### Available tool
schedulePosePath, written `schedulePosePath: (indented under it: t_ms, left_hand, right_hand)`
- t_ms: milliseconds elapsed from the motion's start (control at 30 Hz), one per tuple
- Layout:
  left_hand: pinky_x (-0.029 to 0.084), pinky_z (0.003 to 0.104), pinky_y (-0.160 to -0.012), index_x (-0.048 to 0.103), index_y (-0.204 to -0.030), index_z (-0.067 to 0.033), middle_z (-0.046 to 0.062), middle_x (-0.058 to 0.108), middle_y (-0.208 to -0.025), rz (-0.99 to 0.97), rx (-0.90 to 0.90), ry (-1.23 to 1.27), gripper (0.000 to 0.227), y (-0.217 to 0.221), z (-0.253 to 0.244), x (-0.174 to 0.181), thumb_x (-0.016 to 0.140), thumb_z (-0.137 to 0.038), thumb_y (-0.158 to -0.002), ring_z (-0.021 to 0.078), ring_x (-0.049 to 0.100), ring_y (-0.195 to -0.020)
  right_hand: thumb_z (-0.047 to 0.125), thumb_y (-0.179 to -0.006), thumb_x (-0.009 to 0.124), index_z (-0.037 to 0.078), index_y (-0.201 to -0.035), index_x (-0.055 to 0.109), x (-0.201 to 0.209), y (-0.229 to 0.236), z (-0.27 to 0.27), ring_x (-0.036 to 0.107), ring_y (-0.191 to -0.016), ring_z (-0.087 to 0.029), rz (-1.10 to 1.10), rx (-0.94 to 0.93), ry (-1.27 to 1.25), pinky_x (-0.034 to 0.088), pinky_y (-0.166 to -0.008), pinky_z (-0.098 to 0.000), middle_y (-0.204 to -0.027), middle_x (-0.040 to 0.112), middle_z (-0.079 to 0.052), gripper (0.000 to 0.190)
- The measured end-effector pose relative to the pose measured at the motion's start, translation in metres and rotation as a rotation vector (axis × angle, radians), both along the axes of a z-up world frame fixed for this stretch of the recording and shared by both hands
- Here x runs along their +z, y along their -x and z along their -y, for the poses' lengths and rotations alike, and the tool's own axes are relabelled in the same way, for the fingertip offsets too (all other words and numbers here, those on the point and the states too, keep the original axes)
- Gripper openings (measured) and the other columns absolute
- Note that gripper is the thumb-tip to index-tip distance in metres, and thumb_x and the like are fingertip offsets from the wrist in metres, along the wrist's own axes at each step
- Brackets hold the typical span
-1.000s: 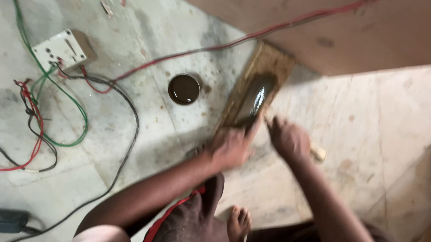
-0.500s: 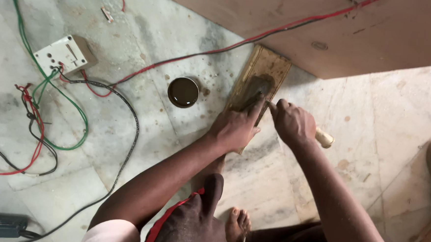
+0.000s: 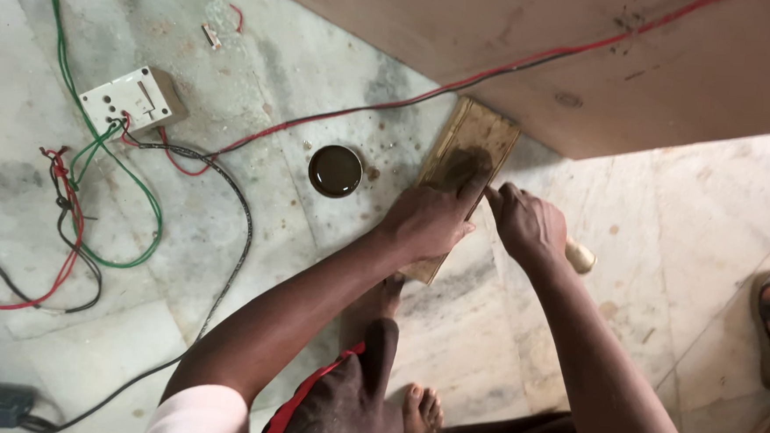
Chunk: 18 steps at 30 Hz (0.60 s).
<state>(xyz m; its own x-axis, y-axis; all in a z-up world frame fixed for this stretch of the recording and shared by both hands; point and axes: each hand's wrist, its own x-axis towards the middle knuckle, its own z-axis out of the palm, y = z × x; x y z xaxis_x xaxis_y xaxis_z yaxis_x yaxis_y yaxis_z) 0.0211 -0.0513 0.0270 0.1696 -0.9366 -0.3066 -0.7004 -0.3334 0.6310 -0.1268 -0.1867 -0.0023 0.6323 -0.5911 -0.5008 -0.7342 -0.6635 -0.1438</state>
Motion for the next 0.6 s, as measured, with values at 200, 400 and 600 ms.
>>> schedulePosePath:
  t_ms: [200,400,600]
  left_hand:
    - [0.061,0.041,-0.076,0.049,-0.145,-0.0120,0.017,0.069,-0.130,-0.147,0.507,0.469,0.056,-0.019,-0.048,0.037,0.071,-0.028,-0.097,0.0335,0.075,-0.097]
    - [0.060,0.036,-0.082,0.070,-0.117,-0.0084,0.011,0.072,-0.113,-0.363,0.570,0.379,0.024,-0.011,-0.076,0.043,0.071,-0.019,-0.096,0.0259,0.076,-0.101]
    - [0.063,0.032,-0.081,0.071,-0.115,-0.0093,0.006,0.074,-0.109,-0.389,0.503,0.385,0.019,0.007,-0.075,0.026,0.069,-0.021,-0.100,0.0199,0.078,-0.095]
  right_hand:
    - [0.046,-0.109,0.042,0.008,-0.099,0.059,0.018,0.037,-0.014,0.049,-0.054,-0.019,0.479,-0.683,-0.890,0.046,-0.054,-0.0377,-0.064,0.050,0.000,0.043]
    - [0.046,-0.112,0.038,0.009,-0.092,0.059,0.036,0.053,-0.040,0.038,-0.047,-0.008,0.704,-1.000,-1.694,0.040,-0.049,-0.0272,-0.058,0.039,0.005,0.047]
    - [0.049,-0.114,0.035,0.009,-0.091,0.059,0.031,0.051,-0.042,0.036,-0.045,-0.007,0.711,-1.013,-1.778,0.039,-0.047,-0.0279,-0.057,0.038,0.006,0.051]
